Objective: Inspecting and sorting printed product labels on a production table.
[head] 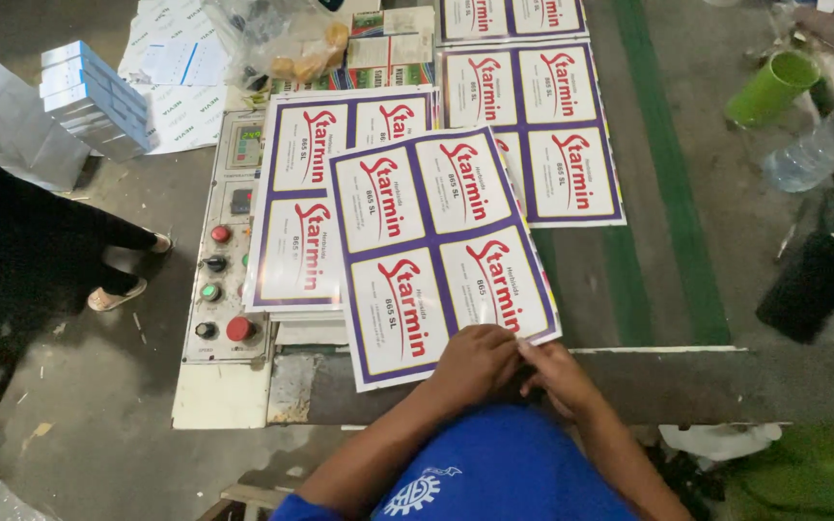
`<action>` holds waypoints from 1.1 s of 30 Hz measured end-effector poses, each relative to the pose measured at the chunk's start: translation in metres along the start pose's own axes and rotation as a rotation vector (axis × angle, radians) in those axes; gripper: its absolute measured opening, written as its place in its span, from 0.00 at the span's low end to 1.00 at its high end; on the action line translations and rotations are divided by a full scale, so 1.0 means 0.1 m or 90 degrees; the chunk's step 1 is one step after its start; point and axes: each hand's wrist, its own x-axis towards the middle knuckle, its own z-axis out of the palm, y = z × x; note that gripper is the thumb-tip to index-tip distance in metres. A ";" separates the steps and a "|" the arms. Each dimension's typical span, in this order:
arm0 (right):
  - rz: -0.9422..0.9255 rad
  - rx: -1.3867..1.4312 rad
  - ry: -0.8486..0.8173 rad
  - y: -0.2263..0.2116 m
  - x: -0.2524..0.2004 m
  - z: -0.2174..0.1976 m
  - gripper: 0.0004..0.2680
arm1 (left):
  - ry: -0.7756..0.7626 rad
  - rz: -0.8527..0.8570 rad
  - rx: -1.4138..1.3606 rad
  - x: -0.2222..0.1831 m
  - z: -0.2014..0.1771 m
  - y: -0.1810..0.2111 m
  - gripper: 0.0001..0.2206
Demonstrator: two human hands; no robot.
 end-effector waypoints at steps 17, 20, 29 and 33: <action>-0.124 0.041 0.443 0.01 -0.80 -1.10 0.07 | 0.032 -0.127 0.356 -0.38 -0.90 -0.81 0.26; -0.132 0.034 0.450 0.02 -0.85 -1.12 0.07 | 0.000 -0.163 0.388 -0.52 -0.81 -1.00 0.19; -0.108 0.008 0.442 -0.06 -0.73 -0.88 0.08 | 0.064 -0.205 0.297 -0.48 -0.86 -1.03 0.05; -0.104 -0.004 0.431 -0.08 -0.54 -0.88 0.08 | 0.105 -0.257 0.238 -0.40 -0.96 -0.92 0.03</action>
